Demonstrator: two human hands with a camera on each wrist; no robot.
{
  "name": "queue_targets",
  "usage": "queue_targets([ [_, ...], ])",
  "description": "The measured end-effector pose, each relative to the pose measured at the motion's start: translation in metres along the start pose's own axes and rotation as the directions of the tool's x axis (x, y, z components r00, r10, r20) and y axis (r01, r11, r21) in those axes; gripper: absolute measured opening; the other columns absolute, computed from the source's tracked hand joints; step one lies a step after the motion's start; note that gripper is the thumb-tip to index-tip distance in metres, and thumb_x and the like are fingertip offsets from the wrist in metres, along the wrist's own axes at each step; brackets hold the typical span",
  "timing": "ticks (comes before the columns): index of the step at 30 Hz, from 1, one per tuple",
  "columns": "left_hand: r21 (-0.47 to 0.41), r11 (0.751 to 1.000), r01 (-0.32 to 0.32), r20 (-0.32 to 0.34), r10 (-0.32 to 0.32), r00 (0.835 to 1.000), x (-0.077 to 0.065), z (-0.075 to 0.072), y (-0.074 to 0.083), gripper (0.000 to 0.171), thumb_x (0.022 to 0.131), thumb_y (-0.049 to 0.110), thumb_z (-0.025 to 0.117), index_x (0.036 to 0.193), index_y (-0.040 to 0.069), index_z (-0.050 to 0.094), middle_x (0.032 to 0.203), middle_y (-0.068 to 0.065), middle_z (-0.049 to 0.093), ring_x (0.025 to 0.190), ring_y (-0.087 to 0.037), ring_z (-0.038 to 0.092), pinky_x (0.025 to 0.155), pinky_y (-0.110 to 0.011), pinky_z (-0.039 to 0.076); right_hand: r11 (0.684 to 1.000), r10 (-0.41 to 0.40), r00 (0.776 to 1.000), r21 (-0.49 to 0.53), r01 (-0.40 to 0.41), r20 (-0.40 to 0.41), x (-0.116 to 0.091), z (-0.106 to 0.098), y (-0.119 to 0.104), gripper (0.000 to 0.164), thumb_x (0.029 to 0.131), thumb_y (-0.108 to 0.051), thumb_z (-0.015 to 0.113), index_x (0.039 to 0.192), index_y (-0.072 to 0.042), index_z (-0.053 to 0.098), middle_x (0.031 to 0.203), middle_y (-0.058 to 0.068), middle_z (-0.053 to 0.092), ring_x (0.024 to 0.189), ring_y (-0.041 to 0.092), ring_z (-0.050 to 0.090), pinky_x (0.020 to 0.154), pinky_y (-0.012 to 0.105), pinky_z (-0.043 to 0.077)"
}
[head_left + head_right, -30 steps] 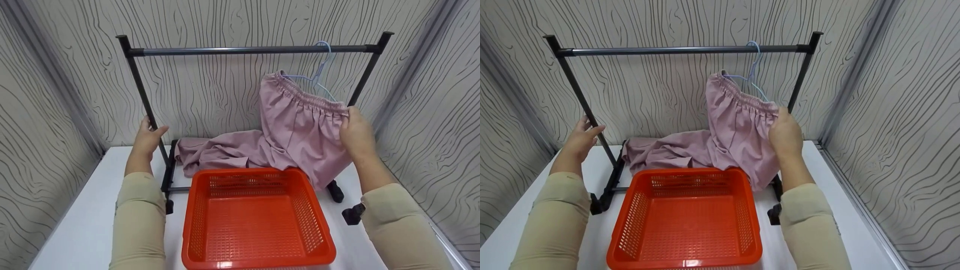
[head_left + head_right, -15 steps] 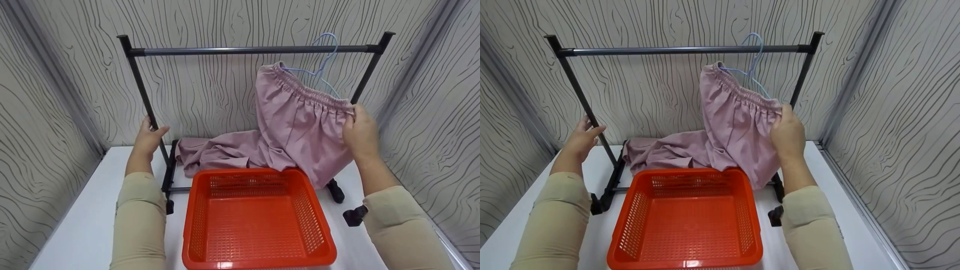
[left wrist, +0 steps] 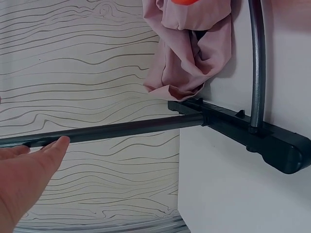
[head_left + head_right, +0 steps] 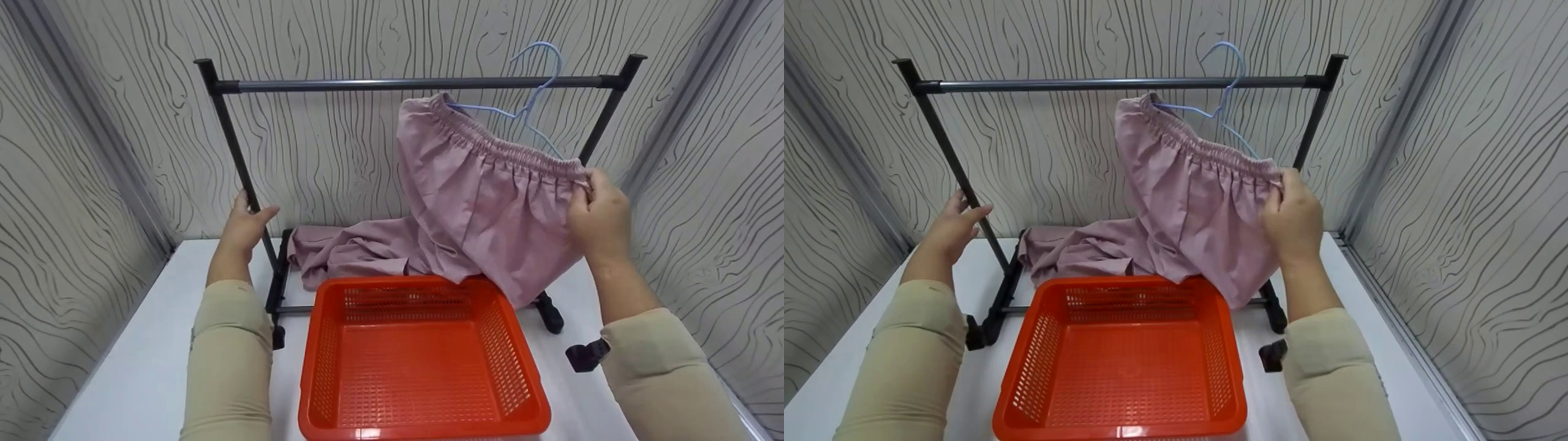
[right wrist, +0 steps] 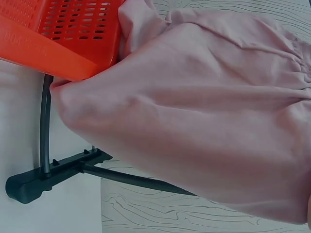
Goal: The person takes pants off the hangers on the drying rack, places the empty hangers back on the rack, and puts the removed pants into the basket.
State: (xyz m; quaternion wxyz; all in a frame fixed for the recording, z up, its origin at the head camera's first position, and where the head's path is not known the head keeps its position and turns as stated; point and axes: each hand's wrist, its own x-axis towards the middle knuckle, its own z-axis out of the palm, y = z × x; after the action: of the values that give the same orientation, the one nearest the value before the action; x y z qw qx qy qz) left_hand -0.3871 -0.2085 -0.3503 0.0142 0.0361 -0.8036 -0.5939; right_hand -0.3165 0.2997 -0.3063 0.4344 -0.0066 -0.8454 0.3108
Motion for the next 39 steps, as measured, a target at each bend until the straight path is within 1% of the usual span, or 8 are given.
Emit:
queue_targets([
  [4,0.006,1.0,-0.001,0.001,0.001,1.0,-0.001,0.0,0.001,0.086,0.091,0.035,0.053,0.145,0.019,-0.012,0.152,-0.01,-0.002,0.138,-0.029,0.003,0.11,-0.043,0.014,0.996,-0.085,0.996,0.015,0.085,-0.017,-0.002,0.001,-0.005,0.018,0.087,-0.011,0.05,0.099,0.0,0.059,0.087,0.021,0.062,0.077,0.034,0.055,0.07,0.044,0.041],
  [9,0.009,1.0,0.001,0.006,-0.001,1.0,-0.001,-0.001,0.002,0.087,0.09,0.036,0.053,0.145,0.018,-0.012,0.152,-0.011,-0.002,0.138,-0.029,0.003,0.11,-0.042,0.014,0.982,-0.182,0.983,0.045,0.181,0.021,-0.005,0.002,-0.014,0.016,0.085,-0.007,0.052,0.097,-0.002,0.06,0.087,0.019,0.063,0.074,0.028,0.054,0.068,0.039,0.04],
  [13,0.02,1.0,0.001,0.016,-0.001,1.0,0.0,-0.001,0.002,0.088,0.09,0.037,0.053,0.145,0.018,-0.013,0.152,-0.011,-0.003,0.138,-0.029,0.003,0.11,-0.042,0.014,0.953,-0.296,0.955,0.073,0.293,0.032,-0.007,0.002,-0.023,0.017,0.081,-0.002,0.053,0.096,0.0,0.061,0.085,0.016,0.063,0.071,0.021,0.05,0.066,0.028,0.037],
  [17,0.039,0.999,-0.002,0.02,0.001,1.0,0.001,-0.002,0.001,0.088,0.091,0.037,0.053,0.145,0.018,-0.013,0.152,-0.012,-0.002,0.138,-0.03,0.002,0.109,-0.042,0.015,0.912,-0.397,0.918,0.104,0.396,-0.012,-0.008,0.001,-0.034,0.016,0.079,0.001,0.054,0.094,0.0,0.062,0.081,0.013,0.063,0.067,0.016,0.048,0.063,0.021,0.036],
  [22,0.041,0.999,-0.001,0.015,0.001,1.0,0.003,-0.002,0.0,0.088,0.09,0.035,0.054,0.145,0.018,-0.013,0.152,-0.012,0.0,0.138,-0.03,0.004,0.109,-0.043,0.017,0.877,-0.444,0.893,0.169,0.451,-0.079,-0.008,-0.003,-0.05,0.016,0.078,0.002,0.054,0.091,-0.001,0.063,0.072,0.009,0.06,0.061,0.009,0.041,0.057,0.019,0.032],
  [25,0.029,1.0,-0.002,0.013,0.002,1.0,0.004,-0.002,0.0,0.088,0.09,0.033,0.054,0.145,0.018,-0.013,0.152,-0.013,0.001,0.138,-0.03,0.006,0.109,-0.042,0.018,0.862,-0.46,0.883,0.194,0.468,-0.087,-0.009,-0.005,-0.057,0.017,0.077,0.002,0.054,0.091,-0.002,0.064,0.075,0.008,0.063,0.063,0.007,0.044,0.06,0.015,0.034],
  [30,0.04,0.999,0.002,0.01,-0.003,1.0,0.002,-0.003,0.0,0.088,0.09,0.034,0.054,0.145,0.018,-0.013,0.152,-0.014,0.002,0.137,-0.031,0.008,0.108,-0.044,0.018,0.839,-0.511,0.859,0.205,0.503,-0.017,-0.013,-0.005,-0.062,0.019,0.077,0.003,0.055,0.093,-0.002,0.063,0.08,0.009,0.064,0.068,0.01,0.049,0.066,0.013,0.038],
  [39,0.078,0.997,0.021,0.023,-0.023,0.999,-0.001,-0.002,-0.002,0.089,0.089,0.039,0.054,0.145,0.02,-0.013,0.152,-0.012,0.001,0.137,-0.032,0.01,0.108,-0.05,0.014,0.809,-0.583,0.796,0.204,0.551,0.162,-0.03,0.013,-0.054,0.019,0.076,0.002,0.058,0.094,-0.005,0.062,0.072,0.005,0.059,0.062,0.012,0.047,0.056,0.028,0.041],
])
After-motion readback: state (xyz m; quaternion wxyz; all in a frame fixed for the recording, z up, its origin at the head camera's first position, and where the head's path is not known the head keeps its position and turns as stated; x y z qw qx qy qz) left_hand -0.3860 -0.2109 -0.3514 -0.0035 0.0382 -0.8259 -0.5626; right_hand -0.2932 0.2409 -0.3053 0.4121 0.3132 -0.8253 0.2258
